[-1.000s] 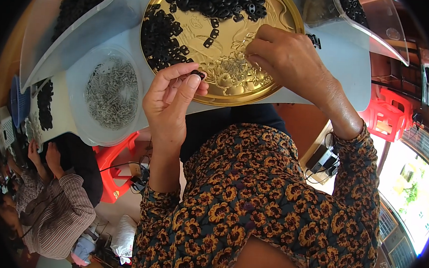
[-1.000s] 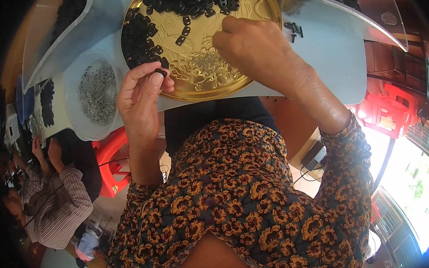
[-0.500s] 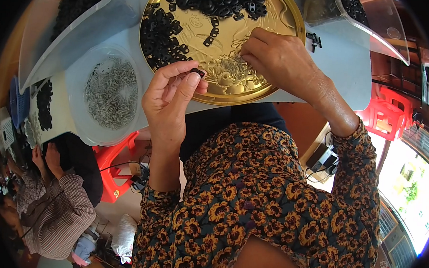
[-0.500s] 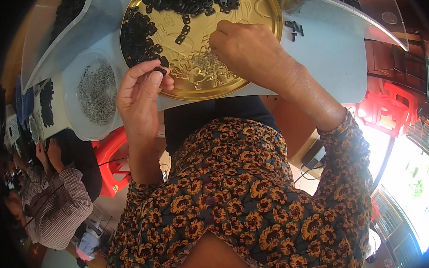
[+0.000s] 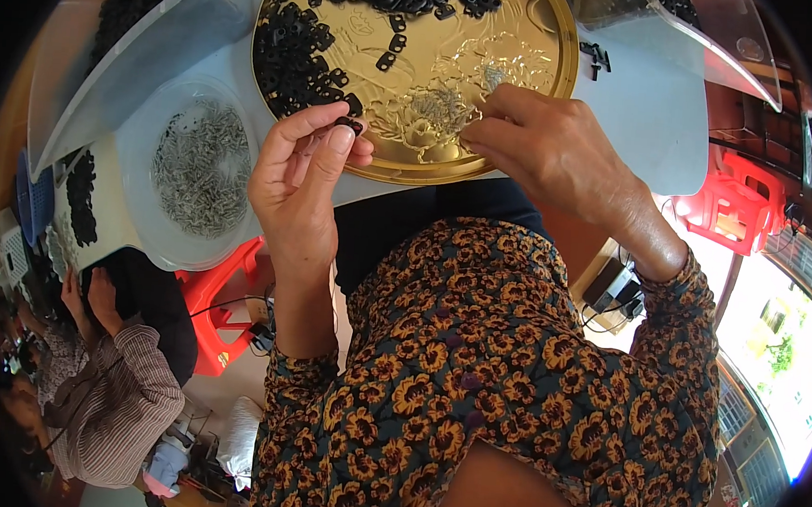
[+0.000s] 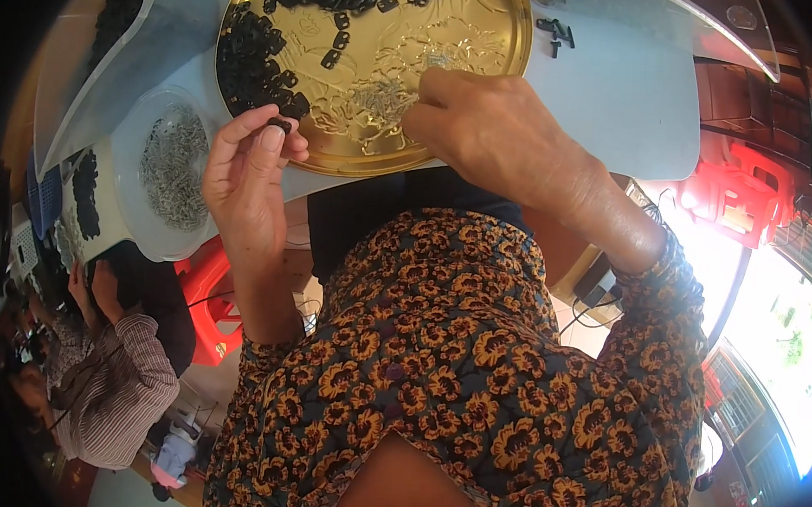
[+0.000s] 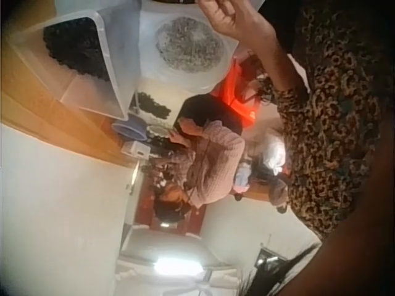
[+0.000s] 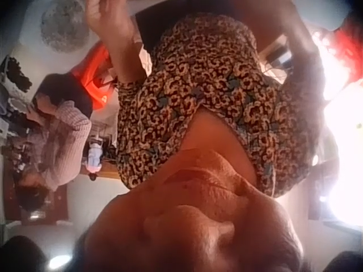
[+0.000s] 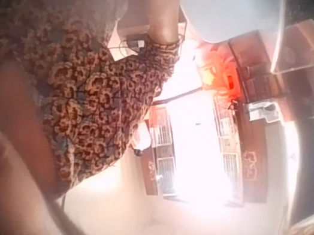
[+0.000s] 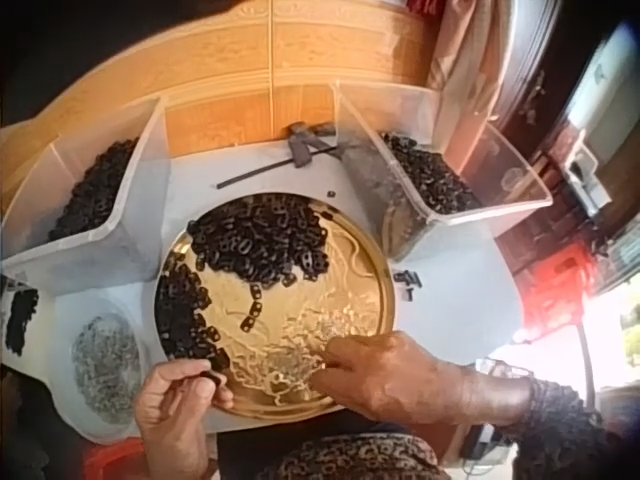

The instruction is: The person assembles plastic cord locks by picking up plastic components and small springs from a tray, inserting a spring into a plastic piece, and pressing the plastic parts together by hand.

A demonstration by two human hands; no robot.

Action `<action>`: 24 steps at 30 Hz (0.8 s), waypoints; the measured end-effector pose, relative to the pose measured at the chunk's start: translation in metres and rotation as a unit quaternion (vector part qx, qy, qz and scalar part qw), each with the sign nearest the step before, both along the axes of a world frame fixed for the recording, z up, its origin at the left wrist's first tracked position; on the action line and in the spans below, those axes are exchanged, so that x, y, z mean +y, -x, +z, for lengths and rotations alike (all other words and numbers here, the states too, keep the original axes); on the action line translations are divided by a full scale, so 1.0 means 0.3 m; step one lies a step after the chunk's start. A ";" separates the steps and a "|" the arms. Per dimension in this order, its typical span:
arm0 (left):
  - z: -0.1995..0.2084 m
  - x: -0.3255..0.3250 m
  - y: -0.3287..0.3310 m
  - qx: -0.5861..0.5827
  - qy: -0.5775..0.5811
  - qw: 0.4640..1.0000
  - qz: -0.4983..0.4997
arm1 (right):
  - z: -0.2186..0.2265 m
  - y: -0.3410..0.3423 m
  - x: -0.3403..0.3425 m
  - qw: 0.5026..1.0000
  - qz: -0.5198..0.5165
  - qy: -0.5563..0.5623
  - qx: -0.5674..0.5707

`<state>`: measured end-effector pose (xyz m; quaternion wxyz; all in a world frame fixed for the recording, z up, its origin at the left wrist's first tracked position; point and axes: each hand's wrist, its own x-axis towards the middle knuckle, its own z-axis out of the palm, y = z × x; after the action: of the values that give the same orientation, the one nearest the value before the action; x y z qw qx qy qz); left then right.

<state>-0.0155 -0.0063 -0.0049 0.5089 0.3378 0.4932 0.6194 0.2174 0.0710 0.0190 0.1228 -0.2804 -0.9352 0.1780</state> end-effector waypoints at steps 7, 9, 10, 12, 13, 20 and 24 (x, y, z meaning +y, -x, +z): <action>-0.011 -0.002 -0.001 0.002 -0.006 1.000 -0.001 | 0.013 -0.047 -0.025 1.000 -0.018 0.003 0.024; -0.005 -0.002 -0.004 -0.001 -0.002 1.000 0.003 | 0.008 -0.055 -0.023 0.999 -0.024 -0.003 0.032; -0.004 -0.004 -0.005 -0.001 -0.002 1.000 0.001 | -0.001 -0.055 -0.020 0.999 -0.036 -0.020 0.034; -0.001 -0.005 -0.007 0.009 0.006 1.000 -0.011 | -0.012 -0.049 -0.013 0.997 -0.050 -0.037 0.037; 0.002 -0.003 -0.013 0.009 0.006 1.000 -0.014 | -0.016 -0.040 -0.010 0.997 -0.056 -0.043 0.043; 0.013 0.002 -0.036 0.007 0.007 1.000 0.005 | -0.064 0.003 0.025 0.994 -0.061 -0.089 0.010; 0.008 -0.005 -0.029 0.023 0.013 1.000 -0.012 | -0.066 0.003 0.020 0.994 -0.056 -0.090 0.011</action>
<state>-0.0069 -0.0077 -0.0025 0.5091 0.3515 0.5086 0.5988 0.2164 0.0771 -0.0007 0.1680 -0.3176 -0.9290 0.0888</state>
